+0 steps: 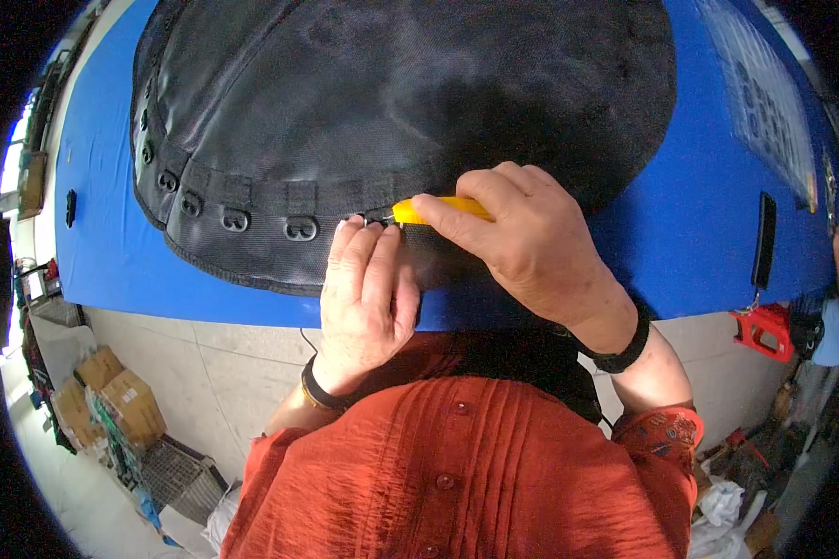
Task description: Trimming excess material from the edge of a circular mesh mat using a utility knife.
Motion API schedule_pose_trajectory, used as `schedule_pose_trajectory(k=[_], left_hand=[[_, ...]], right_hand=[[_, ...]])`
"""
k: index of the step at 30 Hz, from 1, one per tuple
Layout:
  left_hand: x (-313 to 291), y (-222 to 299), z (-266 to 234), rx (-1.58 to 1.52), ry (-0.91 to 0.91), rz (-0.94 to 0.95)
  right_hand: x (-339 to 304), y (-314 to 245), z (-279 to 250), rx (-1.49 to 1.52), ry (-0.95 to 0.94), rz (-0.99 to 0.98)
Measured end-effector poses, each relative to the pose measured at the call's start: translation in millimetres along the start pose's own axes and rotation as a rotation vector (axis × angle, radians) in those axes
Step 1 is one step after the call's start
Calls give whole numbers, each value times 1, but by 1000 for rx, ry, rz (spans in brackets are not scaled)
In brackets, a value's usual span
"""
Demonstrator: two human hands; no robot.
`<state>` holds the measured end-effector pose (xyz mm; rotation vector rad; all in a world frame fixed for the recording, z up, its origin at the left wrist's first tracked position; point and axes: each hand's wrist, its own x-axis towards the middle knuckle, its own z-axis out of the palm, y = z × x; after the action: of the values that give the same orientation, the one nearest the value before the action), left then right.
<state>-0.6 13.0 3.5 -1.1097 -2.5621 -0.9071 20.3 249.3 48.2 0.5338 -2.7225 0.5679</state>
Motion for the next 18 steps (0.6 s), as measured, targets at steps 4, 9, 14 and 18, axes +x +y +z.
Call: schedule_pose_trajectory(k=[4,9,14,18], left_hand=[[2,2,-1,0,2,1],[2,2,-1,4,11,0],[2,2,-1,6,11,4],[2,2,-1,8,6,2]], right_hand=[[0,0,-1,-27,-15,1],[4,0,-2,-31,-16,-21],[5,2,-2,-25,-20,-16],[5,2,-3,-33,-21,-22]])
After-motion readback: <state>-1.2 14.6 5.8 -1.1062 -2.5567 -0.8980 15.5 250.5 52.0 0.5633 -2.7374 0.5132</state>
